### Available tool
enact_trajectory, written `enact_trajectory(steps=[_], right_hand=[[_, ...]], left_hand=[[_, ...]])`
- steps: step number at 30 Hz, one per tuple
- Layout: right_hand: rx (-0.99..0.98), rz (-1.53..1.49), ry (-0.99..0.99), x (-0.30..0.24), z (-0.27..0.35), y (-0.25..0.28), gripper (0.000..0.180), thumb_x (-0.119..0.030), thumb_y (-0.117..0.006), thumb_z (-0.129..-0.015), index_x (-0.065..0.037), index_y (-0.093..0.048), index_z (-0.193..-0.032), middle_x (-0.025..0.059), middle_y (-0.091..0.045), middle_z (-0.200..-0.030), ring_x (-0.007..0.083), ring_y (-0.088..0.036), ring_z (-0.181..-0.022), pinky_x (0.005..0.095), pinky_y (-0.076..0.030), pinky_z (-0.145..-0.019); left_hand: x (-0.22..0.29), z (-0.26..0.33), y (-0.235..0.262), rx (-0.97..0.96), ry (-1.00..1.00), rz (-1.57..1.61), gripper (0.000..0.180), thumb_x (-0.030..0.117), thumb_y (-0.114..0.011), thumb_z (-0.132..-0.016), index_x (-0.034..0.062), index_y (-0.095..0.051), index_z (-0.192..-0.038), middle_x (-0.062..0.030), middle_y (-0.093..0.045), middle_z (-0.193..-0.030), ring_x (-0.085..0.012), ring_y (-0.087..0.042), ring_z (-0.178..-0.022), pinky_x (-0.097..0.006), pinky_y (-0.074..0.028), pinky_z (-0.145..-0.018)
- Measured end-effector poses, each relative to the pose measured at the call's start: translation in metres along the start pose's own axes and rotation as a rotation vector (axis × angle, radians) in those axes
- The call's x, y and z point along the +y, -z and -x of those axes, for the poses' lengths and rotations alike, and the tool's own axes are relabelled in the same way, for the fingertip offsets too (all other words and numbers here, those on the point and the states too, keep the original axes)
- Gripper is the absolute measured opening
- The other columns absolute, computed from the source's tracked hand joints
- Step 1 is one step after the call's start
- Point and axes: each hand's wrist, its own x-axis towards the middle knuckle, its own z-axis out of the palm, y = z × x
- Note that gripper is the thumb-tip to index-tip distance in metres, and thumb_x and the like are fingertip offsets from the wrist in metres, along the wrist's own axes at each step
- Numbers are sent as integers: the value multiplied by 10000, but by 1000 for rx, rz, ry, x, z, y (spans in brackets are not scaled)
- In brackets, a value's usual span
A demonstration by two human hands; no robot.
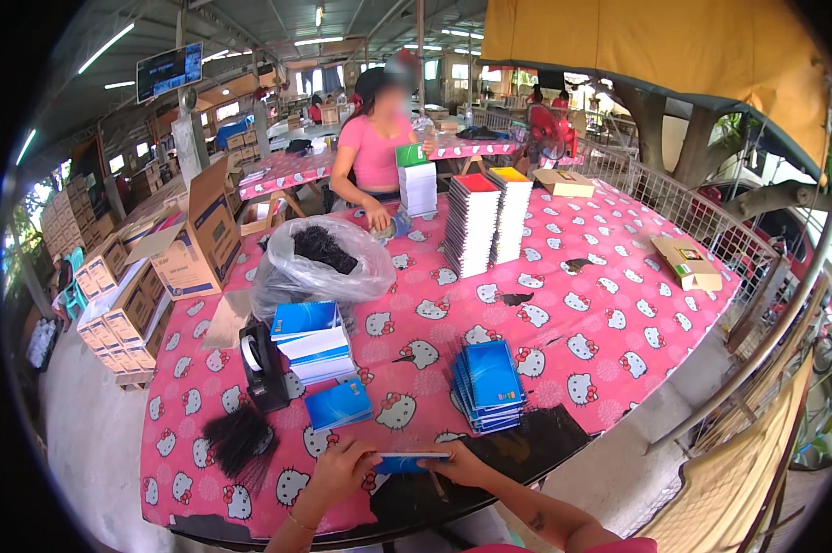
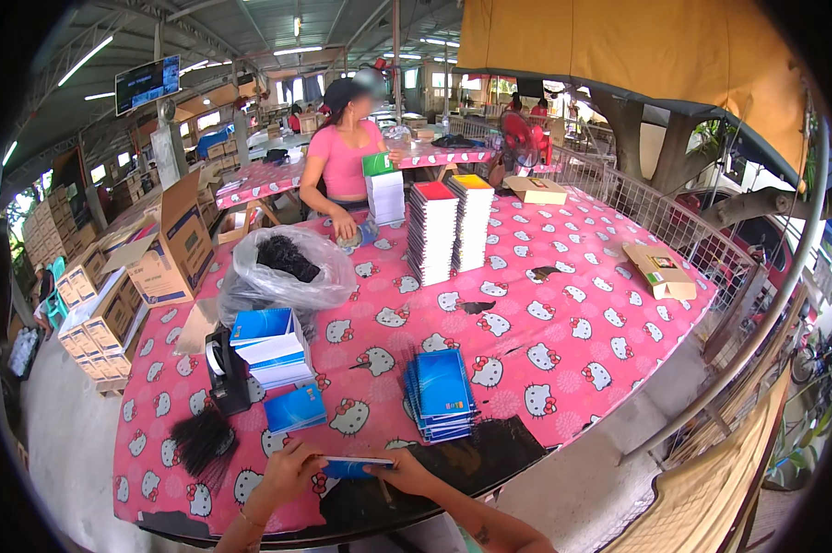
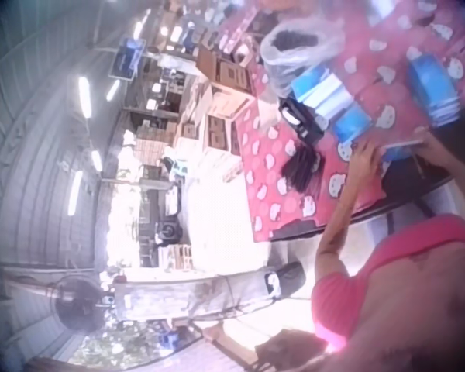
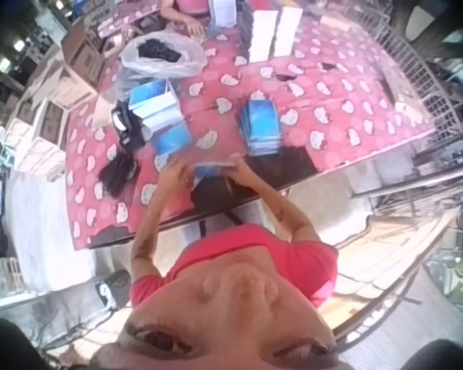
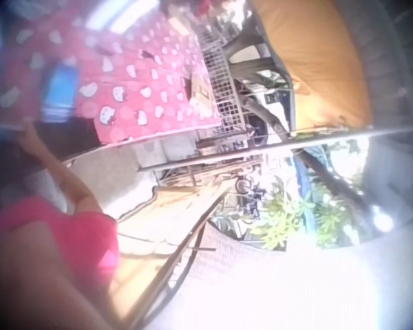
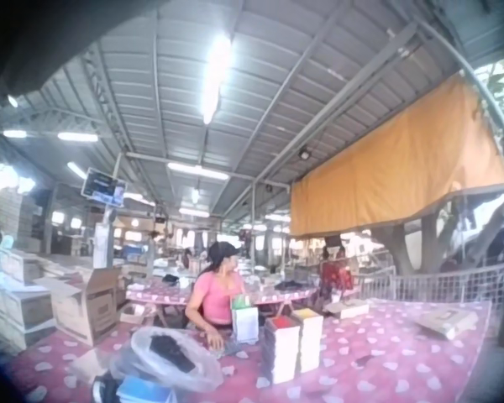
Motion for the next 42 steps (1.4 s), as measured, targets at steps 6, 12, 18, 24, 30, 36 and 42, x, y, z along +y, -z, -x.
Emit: enact_trajectory(steps=[6, 12, 18, 24, 30, 36, 42], right_hand=[[169, -188, -132, 5, 3, -17, 323, -214, -708, -950, -45, -691, -1224, -7, -669, -914, 55, -569, -846, 255, -476, -757], [105, -37, 22, -12, 4, -12, 322, -234, -710, -949, -44, -698, -1208, 14, -688, -929, 77, -578, -873, 287, -483, -797], [70, -45, 54, 0, 6, -8, 331, -205, -699, -956, -44, -683, -1245, 23, -701, -968, 76, -581, -904, 280, -482, -824], [26, 12, 19, 4, 6, -4, 311, -172, -694, -947, -38, -681, -1228, 45, -701, -985, 106, -600, -906, 300, -489, -831], [1, -40, -4, -2, 9, -4, 321, -165, -690, -953, -39, -675, -1248, 38, -706, -1034, 94, -599, -960, 293, -480, -873], [-46, -48, -41, 6, 8, -5, 335, -161, -686, -956, -42, -664, -1269, 42, -712, -1079, 99, -610, -994, 289, -478, -896], [-53, -35, -102, 1, 8, -5, 333, -146, -687, -952, -48, -665, -1269, 51, -712, -1087, 105, -612, -997, 290, -481, -896]], left_hand=[[47, 14, -28, 231, -79, -601, 557, 423, -636, -923, 66, -549, -1343, -216, -531, -1298, -378, -533, -1160, -599, -363, -1008], [19, 0, 5, 79, -108, -437, 369, 308, -686, -898, 107, -639, -1204, -109, -665, -1095, -297, -639, -1036, -564, -291, -1110], [26, -19, 21, 40, -219, -175, 143, 221, -724, -873, 133, -705, -985, -26, -710, -914, -250, -677, -866, -501, -355, -1071], [13, -15, 7, 80, -246, -135, 210, 253, -732, -868, 121, -677, -1020, -34, -696, -866, -260, -674, -799, -480, -417, -974], [22, -18, 14, -4, -174, 37, 187, 244, -769, -841, 131, -695, -971, -26, -697, -825, -243, -668, -812, -445, -416, -967], [3, -15, 8, -169, -42, 179, 228, 280, -803, -814, 146, -707, -972, -9, -707, -827, -202, -676, -794, -468, -384, -1035], [3, -12, 5, -92, -59, 137, 251, 288, -807, -814, 156, -704, -1001, 11, -714, -844, -191, -684, -767, -513, -366, -1060]])
